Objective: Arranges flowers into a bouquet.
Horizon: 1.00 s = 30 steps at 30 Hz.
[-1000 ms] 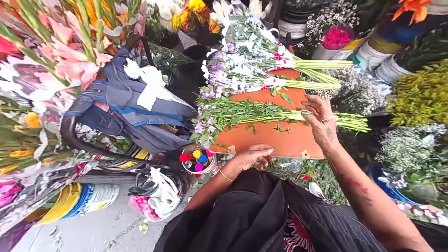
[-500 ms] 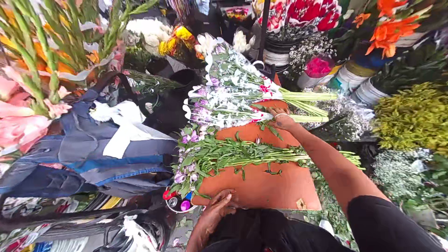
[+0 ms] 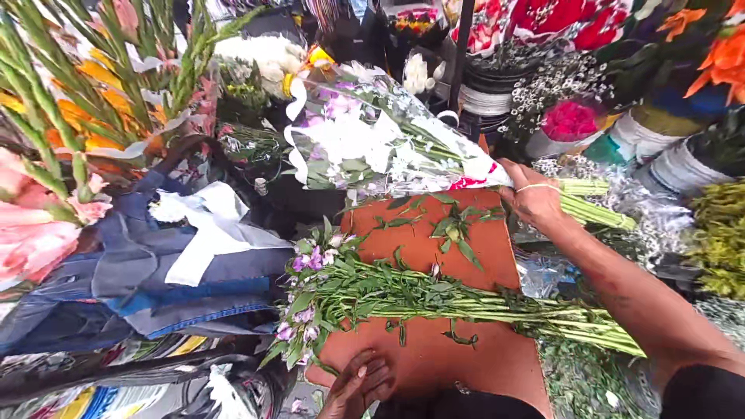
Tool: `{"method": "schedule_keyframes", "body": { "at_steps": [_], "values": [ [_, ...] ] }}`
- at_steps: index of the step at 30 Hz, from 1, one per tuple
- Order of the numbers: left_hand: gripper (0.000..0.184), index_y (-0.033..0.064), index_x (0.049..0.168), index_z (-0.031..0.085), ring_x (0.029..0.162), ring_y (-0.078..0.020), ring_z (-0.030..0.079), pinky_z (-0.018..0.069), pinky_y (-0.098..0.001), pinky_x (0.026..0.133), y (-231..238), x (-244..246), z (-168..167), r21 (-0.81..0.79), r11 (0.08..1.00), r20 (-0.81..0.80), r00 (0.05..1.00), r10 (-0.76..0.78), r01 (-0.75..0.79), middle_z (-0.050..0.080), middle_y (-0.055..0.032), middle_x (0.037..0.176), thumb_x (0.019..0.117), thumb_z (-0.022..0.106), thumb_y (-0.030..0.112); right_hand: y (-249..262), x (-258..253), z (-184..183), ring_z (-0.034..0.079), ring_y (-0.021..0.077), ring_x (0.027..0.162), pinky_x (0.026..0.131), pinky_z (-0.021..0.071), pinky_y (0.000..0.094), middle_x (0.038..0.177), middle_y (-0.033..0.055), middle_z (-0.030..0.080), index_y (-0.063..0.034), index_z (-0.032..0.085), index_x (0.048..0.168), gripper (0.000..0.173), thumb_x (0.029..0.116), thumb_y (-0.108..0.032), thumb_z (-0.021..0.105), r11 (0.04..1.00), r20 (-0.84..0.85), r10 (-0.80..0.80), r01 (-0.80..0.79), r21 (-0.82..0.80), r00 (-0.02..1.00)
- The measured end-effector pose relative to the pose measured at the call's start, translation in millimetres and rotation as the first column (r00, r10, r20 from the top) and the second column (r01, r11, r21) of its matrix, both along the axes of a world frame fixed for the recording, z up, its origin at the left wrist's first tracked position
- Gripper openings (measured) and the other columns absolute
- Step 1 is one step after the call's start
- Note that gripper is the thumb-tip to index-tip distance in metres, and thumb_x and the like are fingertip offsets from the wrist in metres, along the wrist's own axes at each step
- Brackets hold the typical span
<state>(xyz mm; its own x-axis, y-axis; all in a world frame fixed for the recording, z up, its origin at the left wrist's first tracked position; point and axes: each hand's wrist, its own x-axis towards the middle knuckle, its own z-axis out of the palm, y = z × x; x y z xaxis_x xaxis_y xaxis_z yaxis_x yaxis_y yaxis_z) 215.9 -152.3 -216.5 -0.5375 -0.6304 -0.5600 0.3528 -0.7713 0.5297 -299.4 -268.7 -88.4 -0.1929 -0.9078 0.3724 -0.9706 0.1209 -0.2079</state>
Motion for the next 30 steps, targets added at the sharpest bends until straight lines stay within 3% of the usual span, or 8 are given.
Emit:
{"method": "schedule_keyframes", "body": {
  "at_steps": [5, 8, 9, 11, 14, 18, 21, 30],
  "values": [
    [0.063, 0.0015, 0.144, 0.049, 0.120, -0.0429, 0.065, 0.0550, -0.0555, 0.100, 5.1, -12.6, -0.4, -0.025, 0.999, -0.025, 0.999, -0.032, 0.032, 0.063, -0.0267, 0.134, 0.0932, 0.074, 0.028, -47.1, -41.3, 4.2, 0.064, 0.0582, 0.095, 0.071, 0.0467, 0.0734, 0.117, 0.0341, 0.062, -0.0080, 0.044, 0.152, 0.058, 0.0985, -0.016, 0.063, 1.000, -0.040, 0.009, -0.010, -0.022, 0.999],
    [0.074, 0.0053, 0.150, 0.044, 0.123, -0.0459, 0.062, 0.0546, -0.0576, 0.100, 0.4, -19.0, -5.0, 0.012, 1.000, -0.086, 0.996, 0.000, 0.001, 0.060, -0.0277, 0.138, 0.0892, 0.079, 0.029, -83.9, -56.3, -33.6, 0.058, 0.0599, 0.112, 0.083, 0.0474, 0.0744, 0.129, 0.0364, 0.055, -0.0135, 0.039, 0.156, 0.067, 0.0959, -0.018, 0.069, 0.996, 0.001, 0.052, -0.052, 0.066, 0.999],
    [0.080, 0.0072, 0.152, 0.041, 0.125, -0.0461, 0.061, 0.0541, -0.0581, 0.101, -3.2, -22.0, -4.7, 0.031, 0.999, -0.105, 0.994, 0.025, -0.022, 0.059, -0.0272, 0.139, 0.0870, 0.081, 0.031, -92.4, -58.0, -47.8, 0.052, 0.0607, 0.121, 0.091, 0.0435, 0.0758, 0.136, 0.0368, 0.051, -0.0162, 0.037, 0.158, 0.072, 0.0944, -0.019, 0.072, 0.989, 0.029, 0.091, -0.094, 0.114, 0.995],
    [0.086, 0.0089, 0.152, 0.039, 0.127, -0.0447, 0.060, 0.0536, -0.0582, 0.102, -11.4, -29.3, 2.2, 0.073, 0.988, -0.112, 0.983, 0.145, -0.138, 0.059, -0.0255, 0.141, 0.0838, 0.084, 0.032, -102.7, -55.5, -71.0, 0.048, 0.0588, 0.129, 0.095, 0.0407, 0.0767, 0.143, 0.0330, 0.050, -0.0187, 0.037, 0.159, 0.074, 0.0936, -0.018, 0.073, 0.966, 0.040, 0.173, -0.177, 0.187, 0.984],
    [0.060, 0.0049, 0.148, 0.038, 0.124, -0.0433, 0.063, 0.0557, -0.0581, 0.098, -22.1, -37.5, 12.2, 0.086, 0.912, -0.025, 0.914, 0.404, -0.401, 0.060, -0.0259, 0.139, 0.0971, 0.065, 0.022, -97.4, -46.8, -85.3, 0.048, 0.0573, 0.130, 0.093, 0.0409, 0.0771, 0.145, 0.0287, 0.051, -0.0258, 0.038, 0.158, 0.070, 0.0963, -0.018, 0.070, 0.939, 0.038, 0.250, -0.252, 0.235, 0.968],
    [0.049, 0.0054, 0.150, 0.033, 0.118, -0.0428, 0.064, 0.0573, -0.0599, 0.092, -44.6, -55.3, 14.2, 0.043, 0.808, 0.108, 0.807, 0.581, -0.588, 0.056, -0.0240, 0.139, 0.1052, 0.051, 0.011, -80.9, -31.0, -84.9, 0.046, 0.0636, 0.128, 0.089, 0.0383, 0.0817, 0.144, 0.0341, 0.049, -0.0285, 0.036, 0.159, 0.075, 0.0945, -0.011, 0.070, 0.912, -0.010, 0.317, -0.302, 0.276, 0.948],
    [0.035, 0.0033, 0.140, 0.038, 0.104, -0.0416, 0.068, 0.0587, -0.0616, 0.085, -67.9, -79.7, 14.3, -0.006, 0.826, 0.098, 0.822, 0.561, -0.564, 0.061, -0.0237, 0.125, 0.1077, 0.044, 0.015, -69.3, -18.4, -89.7, 0.045, 0.0619, 0.130, 0.092, 0.0367, 0.0813, 0.145, 0.0333, 0.048, -0.0296, 0.035, 0.160, 0.073, 0.0962, -0.012, 0.067, 0.945, -0.023, 0.248, -0.237, 0.224, 0.968],
    [0.036, 0.0038, 0.140, 0.043, 0.103, -0.0409, 0.068, 0.0585, -0.0607, 0.083, -161.4, -138.0, 30.4, -0.084, 0.899, 0.090, 0.895, 0.437, -0.430, 0.062, -0.0242, 0.123, 0.1101, 0.041, 0.024, -93.8, 7.5, -97.2, 0.038, 0.0574, 0.141, 0.101, 0.0322, 0.0783, 0.157, 0.0266, 0.042, -0.0387, 0.032, 0.160, 0.073, 0.0992, -0.003, 0.052, 0.984, 0.042, -0.076, 0.068, 0.165, 0.996]
  ]
}}
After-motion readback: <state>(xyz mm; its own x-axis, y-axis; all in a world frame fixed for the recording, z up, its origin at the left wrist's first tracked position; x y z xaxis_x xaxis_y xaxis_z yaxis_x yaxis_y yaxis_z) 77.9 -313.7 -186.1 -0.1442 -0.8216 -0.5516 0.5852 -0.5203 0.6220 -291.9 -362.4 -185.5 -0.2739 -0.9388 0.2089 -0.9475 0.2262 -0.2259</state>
